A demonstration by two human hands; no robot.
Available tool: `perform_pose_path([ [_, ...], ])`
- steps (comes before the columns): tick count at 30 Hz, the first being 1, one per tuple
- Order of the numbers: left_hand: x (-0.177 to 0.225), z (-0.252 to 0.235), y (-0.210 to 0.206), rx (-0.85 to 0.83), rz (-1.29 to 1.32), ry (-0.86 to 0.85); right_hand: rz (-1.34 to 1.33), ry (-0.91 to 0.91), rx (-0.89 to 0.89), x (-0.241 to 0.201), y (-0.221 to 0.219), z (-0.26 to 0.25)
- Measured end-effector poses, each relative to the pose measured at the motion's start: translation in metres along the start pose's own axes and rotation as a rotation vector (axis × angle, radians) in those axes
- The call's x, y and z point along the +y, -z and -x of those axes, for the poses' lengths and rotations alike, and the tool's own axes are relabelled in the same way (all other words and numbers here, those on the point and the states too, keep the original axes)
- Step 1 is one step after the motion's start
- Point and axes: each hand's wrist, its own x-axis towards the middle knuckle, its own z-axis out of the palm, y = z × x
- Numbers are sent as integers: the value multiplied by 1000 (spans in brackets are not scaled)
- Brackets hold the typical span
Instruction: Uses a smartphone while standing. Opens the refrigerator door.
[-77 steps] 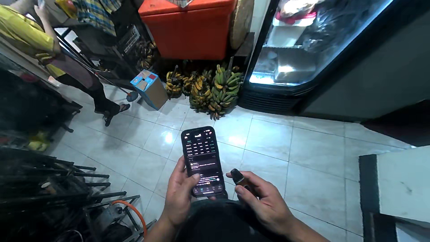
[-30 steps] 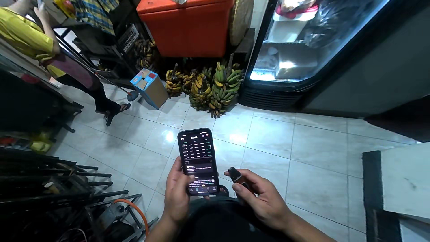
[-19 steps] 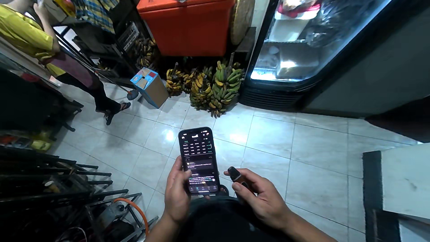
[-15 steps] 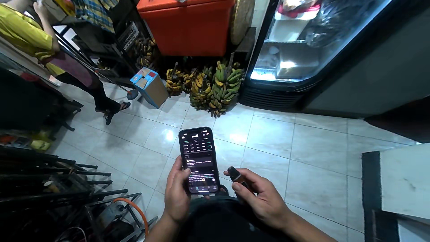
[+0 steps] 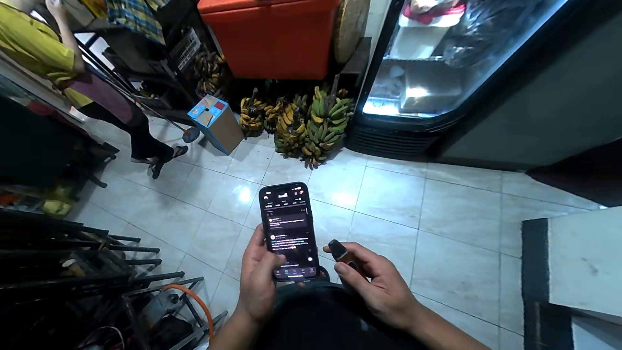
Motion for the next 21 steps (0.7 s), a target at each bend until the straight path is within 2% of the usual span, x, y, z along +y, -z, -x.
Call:
perform_pose_path([
  [21,-1,2,-1,14,-15,3,15,-7,-2,-1,-2,1],
])
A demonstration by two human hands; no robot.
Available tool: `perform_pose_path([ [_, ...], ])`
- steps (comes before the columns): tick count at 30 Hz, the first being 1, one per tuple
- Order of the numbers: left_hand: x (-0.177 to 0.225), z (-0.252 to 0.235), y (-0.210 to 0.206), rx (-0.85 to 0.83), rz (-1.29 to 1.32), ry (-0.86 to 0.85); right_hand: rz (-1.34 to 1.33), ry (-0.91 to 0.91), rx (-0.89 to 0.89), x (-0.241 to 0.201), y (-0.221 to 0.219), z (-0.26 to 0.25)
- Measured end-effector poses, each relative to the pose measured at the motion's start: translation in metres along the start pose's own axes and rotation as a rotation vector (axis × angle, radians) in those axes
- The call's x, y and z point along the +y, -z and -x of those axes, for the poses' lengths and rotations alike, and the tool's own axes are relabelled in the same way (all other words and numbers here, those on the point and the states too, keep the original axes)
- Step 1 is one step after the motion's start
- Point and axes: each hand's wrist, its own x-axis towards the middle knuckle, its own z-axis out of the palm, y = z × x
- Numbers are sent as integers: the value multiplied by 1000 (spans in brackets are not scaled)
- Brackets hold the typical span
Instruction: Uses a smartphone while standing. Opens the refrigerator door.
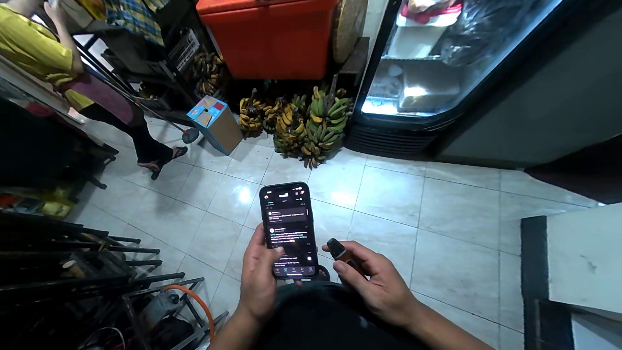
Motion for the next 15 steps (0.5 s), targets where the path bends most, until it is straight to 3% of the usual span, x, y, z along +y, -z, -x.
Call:
perform_pose_path([
  [15,-2,9,6,37,-2,19,2,-4,-7,1,-7,5],
])
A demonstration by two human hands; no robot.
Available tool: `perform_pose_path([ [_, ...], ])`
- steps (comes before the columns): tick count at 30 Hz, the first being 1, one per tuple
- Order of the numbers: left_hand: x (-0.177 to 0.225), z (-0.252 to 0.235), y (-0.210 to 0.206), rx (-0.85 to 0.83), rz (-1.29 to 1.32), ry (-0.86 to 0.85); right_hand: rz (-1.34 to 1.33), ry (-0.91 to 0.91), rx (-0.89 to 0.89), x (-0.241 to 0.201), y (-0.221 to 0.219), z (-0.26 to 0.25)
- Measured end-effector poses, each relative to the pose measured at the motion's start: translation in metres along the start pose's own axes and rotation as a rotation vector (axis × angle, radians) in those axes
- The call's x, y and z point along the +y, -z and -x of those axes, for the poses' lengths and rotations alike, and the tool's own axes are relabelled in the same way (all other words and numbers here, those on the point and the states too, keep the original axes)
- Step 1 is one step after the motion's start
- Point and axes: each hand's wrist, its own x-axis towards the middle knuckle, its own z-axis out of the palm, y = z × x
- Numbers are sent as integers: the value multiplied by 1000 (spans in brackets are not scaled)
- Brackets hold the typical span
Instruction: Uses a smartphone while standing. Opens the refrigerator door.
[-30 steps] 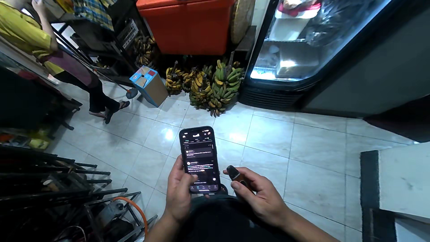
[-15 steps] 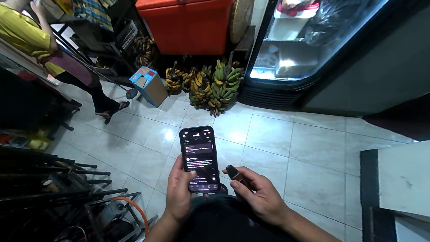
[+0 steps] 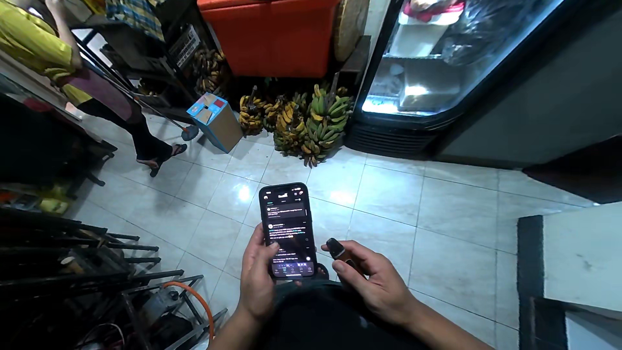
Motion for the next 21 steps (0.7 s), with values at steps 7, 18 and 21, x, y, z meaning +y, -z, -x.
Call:
perform_pose_path([
  [7,-6,0,0,-11,10,6,-9,-22,15,0,0,7],
  [18,-14,-8,-7,-65,-34,27,52,-51,96,1,5,17],
  [21,-13,-8,-7,-74,-31,39,36,-54,120,0,7,17],
])
